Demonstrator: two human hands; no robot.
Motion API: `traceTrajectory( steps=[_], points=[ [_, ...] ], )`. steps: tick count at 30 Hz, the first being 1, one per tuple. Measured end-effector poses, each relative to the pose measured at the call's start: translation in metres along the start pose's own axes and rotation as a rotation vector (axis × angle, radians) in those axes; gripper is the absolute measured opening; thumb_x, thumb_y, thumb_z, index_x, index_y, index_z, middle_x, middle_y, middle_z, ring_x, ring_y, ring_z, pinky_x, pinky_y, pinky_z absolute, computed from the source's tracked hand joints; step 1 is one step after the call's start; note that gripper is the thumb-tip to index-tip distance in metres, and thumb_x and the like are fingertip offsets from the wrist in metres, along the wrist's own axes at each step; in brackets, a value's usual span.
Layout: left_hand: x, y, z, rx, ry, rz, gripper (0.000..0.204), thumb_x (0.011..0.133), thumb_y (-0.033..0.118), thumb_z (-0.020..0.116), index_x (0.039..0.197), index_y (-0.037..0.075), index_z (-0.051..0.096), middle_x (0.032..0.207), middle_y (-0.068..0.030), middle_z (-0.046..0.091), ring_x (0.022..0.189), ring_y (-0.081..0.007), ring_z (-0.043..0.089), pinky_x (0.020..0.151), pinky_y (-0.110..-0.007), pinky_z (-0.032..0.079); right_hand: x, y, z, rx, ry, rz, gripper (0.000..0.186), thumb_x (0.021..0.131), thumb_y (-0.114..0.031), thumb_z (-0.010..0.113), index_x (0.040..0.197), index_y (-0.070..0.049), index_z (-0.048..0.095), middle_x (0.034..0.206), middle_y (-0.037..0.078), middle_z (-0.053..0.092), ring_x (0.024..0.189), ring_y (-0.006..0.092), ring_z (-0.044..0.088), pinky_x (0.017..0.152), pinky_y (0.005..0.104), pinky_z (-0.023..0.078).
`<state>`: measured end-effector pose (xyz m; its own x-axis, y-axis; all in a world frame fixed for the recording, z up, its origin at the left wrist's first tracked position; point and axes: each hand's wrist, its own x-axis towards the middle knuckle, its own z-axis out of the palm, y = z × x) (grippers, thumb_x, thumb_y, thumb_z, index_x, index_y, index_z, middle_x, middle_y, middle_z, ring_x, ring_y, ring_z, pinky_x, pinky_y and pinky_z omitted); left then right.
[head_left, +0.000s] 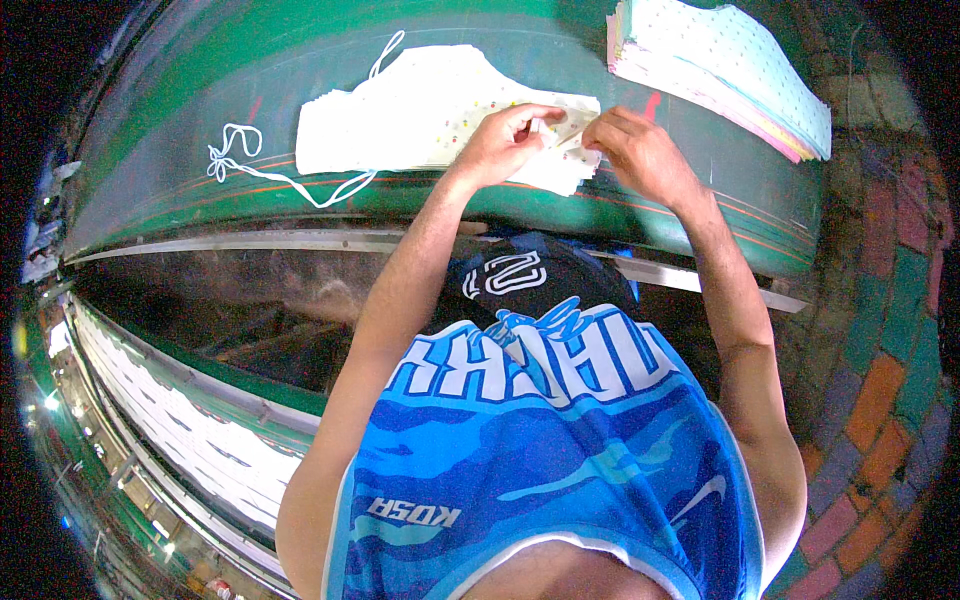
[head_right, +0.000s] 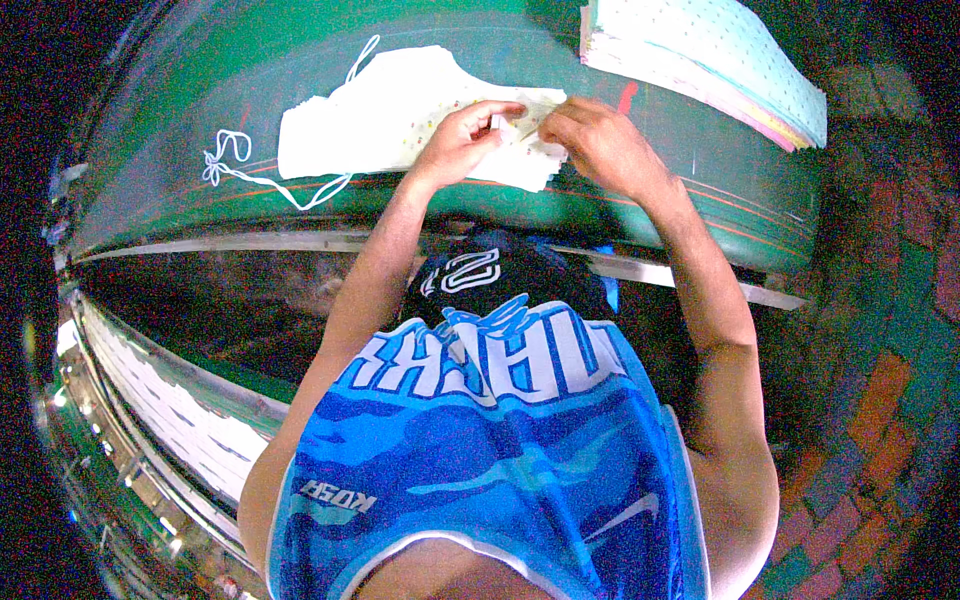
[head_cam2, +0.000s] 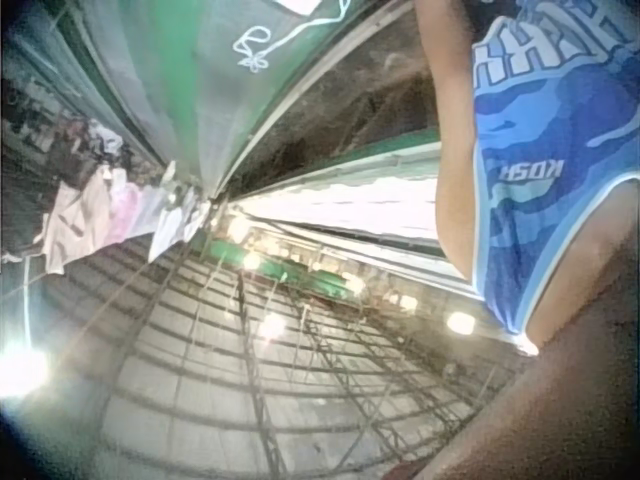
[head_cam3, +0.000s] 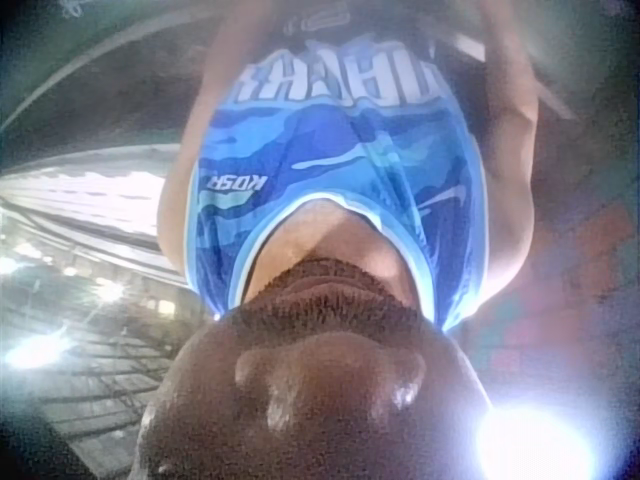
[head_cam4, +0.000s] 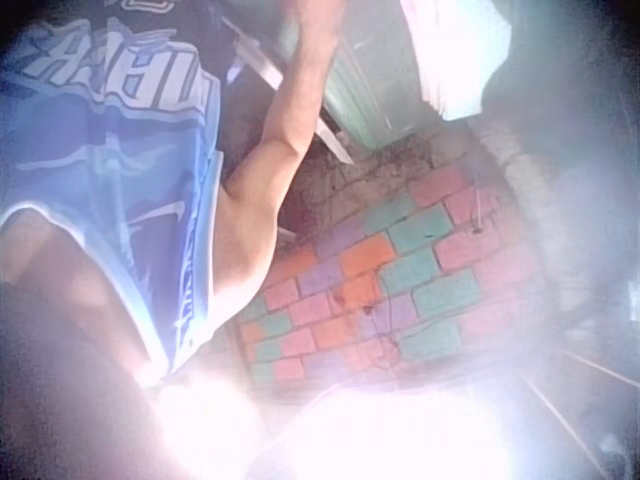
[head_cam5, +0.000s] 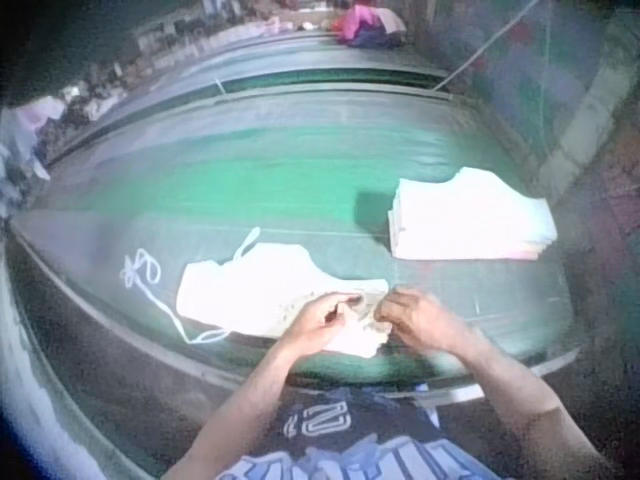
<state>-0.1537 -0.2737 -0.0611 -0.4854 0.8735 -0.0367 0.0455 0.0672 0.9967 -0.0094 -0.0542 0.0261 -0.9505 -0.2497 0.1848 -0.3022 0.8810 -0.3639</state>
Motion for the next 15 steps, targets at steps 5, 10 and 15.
traceTrajectory(
  steps=[5,10,15],
  points=[
    [-0.003,0.008,0.001,-0.105,-0.019,0.013,0.045,0.097,0.010,0.073,0.140,-0.002,0.064,0.118,-0.0056,0.074,0.105,-0.0124,0.068,0.092,-0.031,0.057,0.030,-0.005,-0.004,-0.099,0.113,-0.161,0.025,0.081,-0.006,0.072,0.106,-0.008,0.071,0.107,0.008,0.072,0.108,0.0293,0.068,0.094,0.0428,0.057],
    [0.001,0.018,0.006,0.214,0.093,-0.061,0.032,0.098,0.013,0.073,0.127,-0.001,0.069,0.107,-0.0065,0.076,0.098,-0.0117,0.068,0.086,-0.031,0.057,0.051,0.001,0.011,-0.176,0.105,-0.244,0.029,0.082,-0.013,0.071,0.111,-0.009,0.071,0.111,0.006,0.071,0.110,0.0279,0.067,0.096,0.0421,0.056],
    [0.005,0.009,0.012,0.236,0.231,-0.022,0.019,0.102,0.012,0.069,0.117,0.000,0.070,0.103,-0.0084,0.076,0.093,-0.0111,0.068,0.080,-0.031,0.056,0.051,0.003,0.022,-0.219,0.166,-0.222,0.031,0.085,-0.018,0.068,0.115,-0.011,0.070,0.112,0.007,0.069,0.113,0.0276,0.065,0.099,0.0412,0.053]
  ],
)
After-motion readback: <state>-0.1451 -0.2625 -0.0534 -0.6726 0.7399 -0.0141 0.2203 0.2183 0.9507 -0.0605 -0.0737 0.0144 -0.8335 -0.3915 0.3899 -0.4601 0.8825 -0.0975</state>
